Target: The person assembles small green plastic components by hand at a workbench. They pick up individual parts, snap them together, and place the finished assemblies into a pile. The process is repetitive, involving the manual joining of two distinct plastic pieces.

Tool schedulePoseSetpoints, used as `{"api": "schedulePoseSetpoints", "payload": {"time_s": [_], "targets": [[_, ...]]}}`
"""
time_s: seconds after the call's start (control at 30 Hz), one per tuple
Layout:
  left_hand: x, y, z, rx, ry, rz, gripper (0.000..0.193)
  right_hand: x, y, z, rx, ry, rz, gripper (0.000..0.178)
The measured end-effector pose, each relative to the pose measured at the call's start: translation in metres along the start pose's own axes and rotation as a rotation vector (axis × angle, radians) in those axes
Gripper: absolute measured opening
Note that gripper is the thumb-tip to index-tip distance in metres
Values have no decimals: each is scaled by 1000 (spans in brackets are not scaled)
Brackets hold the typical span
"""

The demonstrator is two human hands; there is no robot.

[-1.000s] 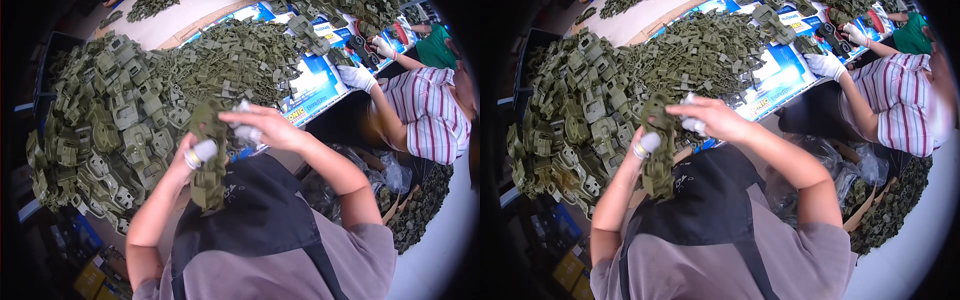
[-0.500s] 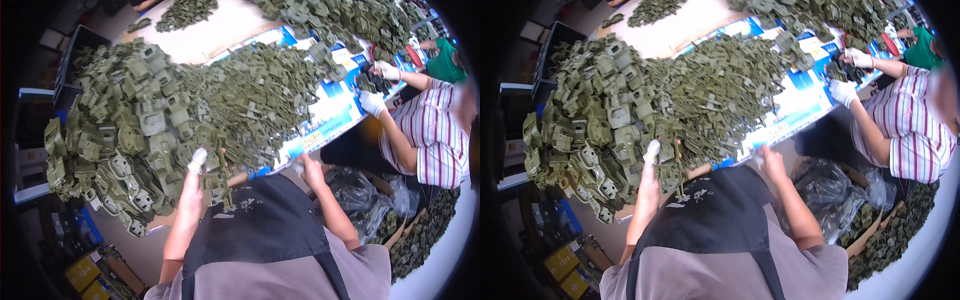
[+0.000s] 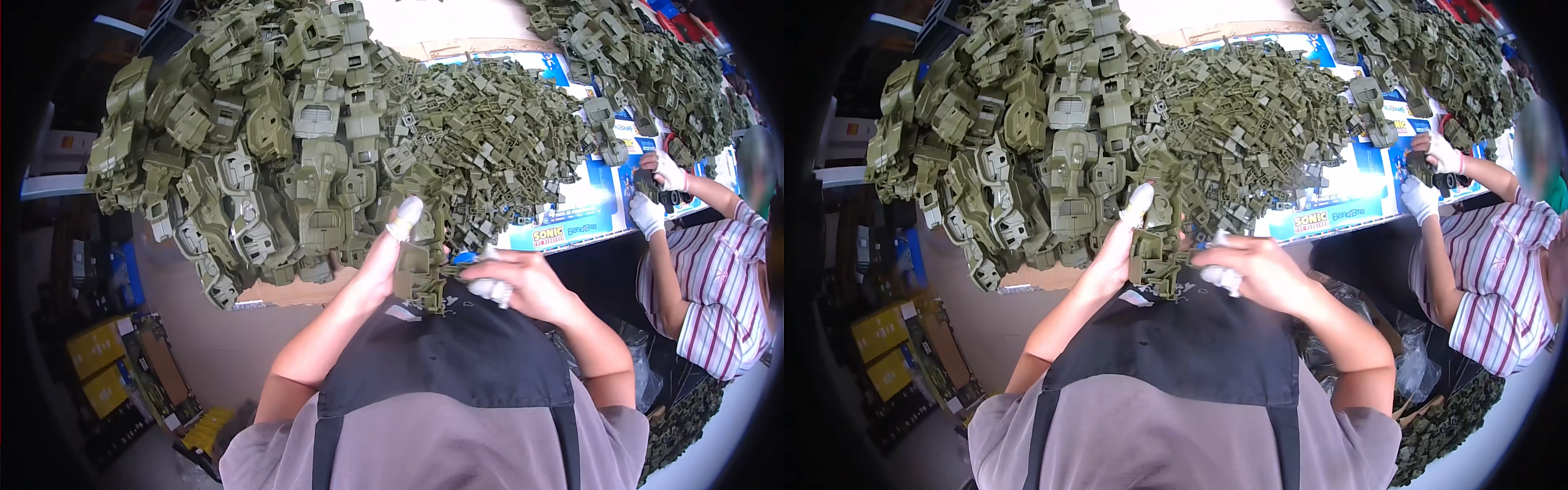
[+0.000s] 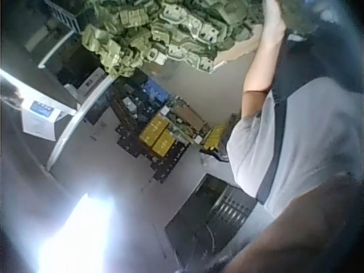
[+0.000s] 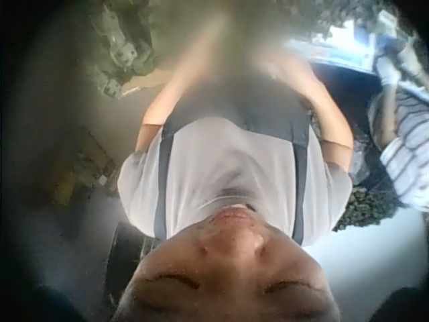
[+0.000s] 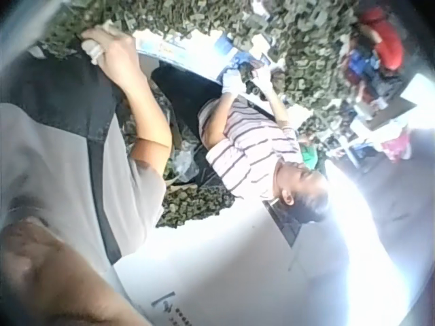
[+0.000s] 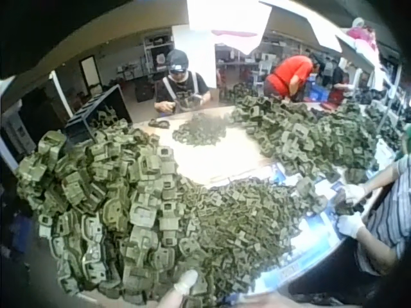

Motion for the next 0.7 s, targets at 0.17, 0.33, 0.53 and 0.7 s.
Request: {"api": "schedulePoseSetpoints", "payload": {"time_s": [0.17,0.33,0.53,0.7], "targets": [[-13,5,-9,14,97,22,65,24,20,-7,-28,-276,-279,41],[11,1,-4,48,12,99,42,32,20,-7,-71,-310,-378,37],[7,5,-16,-41,-13,69,57,43,19,1,-33,-255,-407,27],[15,-7,-19,-33,-68,48,64,54,15,11,-82,-113,-385,31]]}}
Point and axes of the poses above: each hand's wrist, its own y-axis towards the middle knuckle, its own x-axis out of the palm, z = x × y, the point moved 8 cm from there along y, towards the middle knuckle, and after that the axes turned 5 degrees about x, right-handed, at the moved point
